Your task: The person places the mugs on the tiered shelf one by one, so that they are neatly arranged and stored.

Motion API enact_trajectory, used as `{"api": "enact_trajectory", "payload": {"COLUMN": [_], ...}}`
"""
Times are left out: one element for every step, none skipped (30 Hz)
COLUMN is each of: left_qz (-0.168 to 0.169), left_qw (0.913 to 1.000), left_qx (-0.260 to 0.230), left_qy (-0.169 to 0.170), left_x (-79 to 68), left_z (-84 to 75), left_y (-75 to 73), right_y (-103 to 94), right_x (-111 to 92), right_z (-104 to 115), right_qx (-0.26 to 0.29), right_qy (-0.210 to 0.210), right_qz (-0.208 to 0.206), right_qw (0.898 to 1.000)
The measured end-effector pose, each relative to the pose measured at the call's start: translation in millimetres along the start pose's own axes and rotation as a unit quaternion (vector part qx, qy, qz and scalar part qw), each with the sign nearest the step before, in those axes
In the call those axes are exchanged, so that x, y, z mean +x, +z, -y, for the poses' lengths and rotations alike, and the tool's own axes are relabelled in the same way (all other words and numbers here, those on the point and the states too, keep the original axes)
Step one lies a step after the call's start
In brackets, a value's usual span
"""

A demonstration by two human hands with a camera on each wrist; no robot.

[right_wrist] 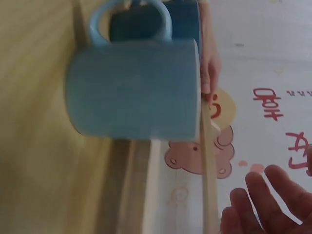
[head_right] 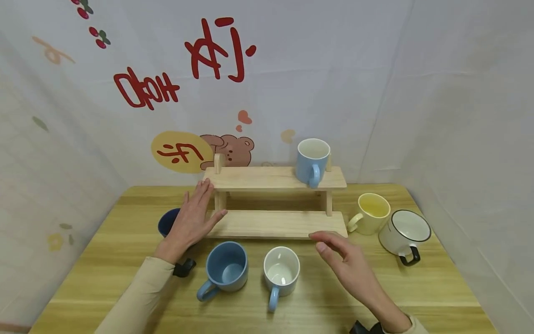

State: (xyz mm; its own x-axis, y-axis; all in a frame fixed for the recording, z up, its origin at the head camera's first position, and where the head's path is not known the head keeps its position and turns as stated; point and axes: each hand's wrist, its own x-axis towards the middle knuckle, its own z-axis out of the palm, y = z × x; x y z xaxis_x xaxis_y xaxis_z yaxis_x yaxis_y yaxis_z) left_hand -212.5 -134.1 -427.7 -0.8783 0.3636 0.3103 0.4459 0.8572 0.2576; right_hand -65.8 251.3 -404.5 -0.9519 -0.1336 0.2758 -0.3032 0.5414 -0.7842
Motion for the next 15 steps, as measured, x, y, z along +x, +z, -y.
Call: {"api": "enact_trajectory", "payload": {"left_qz": [-0.002, -0.002, -0.002, -0.001, -0.001, 0.000, -0.001, -0.001, -0.001, -0.002, -0.003, -0.002, -0.002, -0.002, -0.001], "left_qw": [1.0000, 1.0000, 1.0000, 1.0000, 1.0000, 1.0000, 1.0000, 1.0000, 1.0000, 1.0000, 1.0000, 1.0000, 1.0000, 1.0000, 1.0000], "left_qx": [-0.001, -0.001, -0.001, -0.002, -0.002, -0.003, -0.002, -0.002, -0.002, -0.001, 0.000, 0.001, 0.002, 0.003, 0.003], "left_qy": [0.001, 0.001, 0.001, 0.001, 0.001, 0.001, 0.002, 0.003, 0.004, 0.004, 0.004, 0.004, 0.003, 0.001, -0.001], "left_x": [0.3, 0.5, 0.8, 0.9, 0.9, 0.9, 1.0, 1.0, 1.0, 1.0, 1.0, 0.9, 0.9, 0.6, 0.5], "left_z": [-0.5, -0.9, -1.2, -1.6, -2.0, -2.2, -2.2, -2.4, -2.4, -2.3, -2.3, -2.3, -2.3, -2.5, -2.6], "left_y": [-1.1, -1.9, -2.6, -3.0, -3.2, -3.2, -2.7, -2.6, -2.4, -2.3, -2.3, -2.5, -2.6, -3.0, -3.0], "right_y": [1.6, 3.2, 4.9, 6.7, 8.5, 10.6, 13.1, 15.7, 18.3, 20.7, 23.1, 25.4, 27.5, 29.4, 31.4], "right_x": [-5.8, -11.8, -17.9, -24.0, -29.9, -35.3, -40.3, -44.8, -48.3, -51.0, -52.8, -53.8, -54.2, -54.2, -53.9], "right_z": [-0.1, 0.0, -0.6, -1.3, -2.1, -3.0, -4.6, -6.4, -8.9, -10.8, -12.8, -15.3, -17.0, -18.2, -19.3], "right_qx": [0.001, 0.002, 0.007, 0.013, 0.022, 0.036, 0.052, 0.068, 0.087, 0.103, 0.120, 0.133, 0.147, 0.161, 0.172], "right_qy": [-0.001, 0.001, -0.001, 0.000, 0.003, 0.007, 0.010, 0.017, 0.020, 0.025, 0.029, 0.026, 0.030, 0.036, 0.036], "right_qz": [0.009, 0.015, 0.022, 0.029, 0.038, 0.048, 0.058, 0.069, 0.083, 0.098, 0.114, 0.129, 0.146, 0.163, 0.178], "right_qw": [1.000, 1.000, 1.000, 1.000, 0.999, 0.998, 0.997, 0.995, 0.993, 0.990, 0.986, 0.982, 0.978, 0.973, 0.968]}}
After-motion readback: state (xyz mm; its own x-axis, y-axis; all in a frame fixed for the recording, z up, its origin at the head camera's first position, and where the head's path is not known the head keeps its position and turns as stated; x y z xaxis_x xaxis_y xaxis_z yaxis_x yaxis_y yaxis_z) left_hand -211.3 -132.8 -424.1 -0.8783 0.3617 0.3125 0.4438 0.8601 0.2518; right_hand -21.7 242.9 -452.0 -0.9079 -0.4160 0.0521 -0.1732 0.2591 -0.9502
